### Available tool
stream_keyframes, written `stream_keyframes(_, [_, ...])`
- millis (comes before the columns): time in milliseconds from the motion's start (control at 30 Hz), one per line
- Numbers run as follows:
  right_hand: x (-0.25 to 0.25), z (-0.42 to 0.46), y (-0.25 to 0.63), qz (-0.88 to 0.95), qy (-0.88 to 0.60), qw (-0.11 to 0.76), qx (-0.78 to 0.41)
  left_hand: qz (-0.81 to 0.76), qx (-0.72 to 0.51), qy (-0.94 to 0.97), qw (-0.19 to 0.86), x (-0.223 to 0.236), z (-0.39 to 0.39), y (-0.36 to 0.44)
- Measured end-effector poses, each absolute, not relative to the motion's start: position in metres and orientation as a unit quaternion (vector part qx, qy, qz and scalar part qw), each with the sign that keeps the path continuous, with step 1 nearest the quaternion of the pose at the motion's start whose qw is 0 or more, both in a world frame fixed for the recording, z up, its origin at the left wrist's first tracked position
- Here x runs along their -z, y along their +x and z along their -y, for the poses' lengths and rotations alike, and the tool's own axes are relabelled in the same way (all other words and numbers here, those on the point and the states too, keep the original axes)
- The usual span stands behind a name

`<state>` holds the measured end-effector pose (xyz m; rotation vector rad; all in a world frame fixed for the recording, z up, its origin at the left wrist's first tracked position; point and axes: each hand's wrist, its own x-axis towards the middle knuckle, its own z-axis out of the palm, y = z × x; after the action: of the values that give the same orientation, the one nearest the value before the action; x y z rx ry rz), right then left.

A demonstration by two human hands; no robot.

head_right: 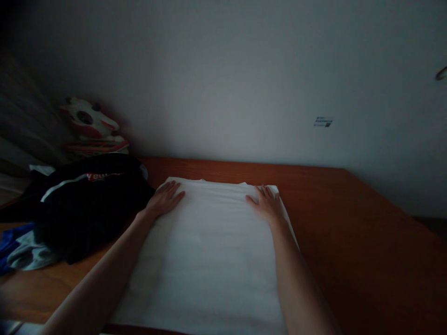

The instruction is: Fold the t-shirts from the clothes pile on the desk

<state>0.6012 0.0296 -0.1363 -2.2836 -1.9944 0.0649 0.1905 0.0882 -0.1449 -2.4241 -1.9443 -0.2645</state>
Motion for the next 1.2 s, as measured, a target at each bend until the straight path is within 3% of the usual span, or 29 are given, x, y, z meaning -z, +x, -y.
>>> stream_keyframes(300, [0.139, -0.033, 0.603, 0.648, -0.757, 0.076, -0.018, 0.619, 0.064, -0.781, 0.047, 0.149, -0.087, 0.195])
stream_keyframes(533, [0.137, -0.027, 0.597, 0.635, -0.751, 0.164, 0.077, 0.624, 0.079, -0.775, 0.057, 0.134, -0.078, 0.205])
stream_keyframes(667, [0.132, -0.023, 0.591, 0.653, -0.733, 0.17, 0.083, 0.632, 0.094, -0.764, 0.086, 0.122, -0.067, 0.219])
stream_keyframes(900, [0.135, -0.021, 0.59, 0.647, -0.73, 0.204, 0.077, 0.664, 0.024, -0.747, -0.003, 0.13, -0.058, 0.233])
stream_keyframes(1200, [0.125, -0.017, 0.581, 0.642, -0.743, 0.172, 0.083, 0.661, 0.059, -0.748, 0.026, 0.134, -0.059, 0.231])
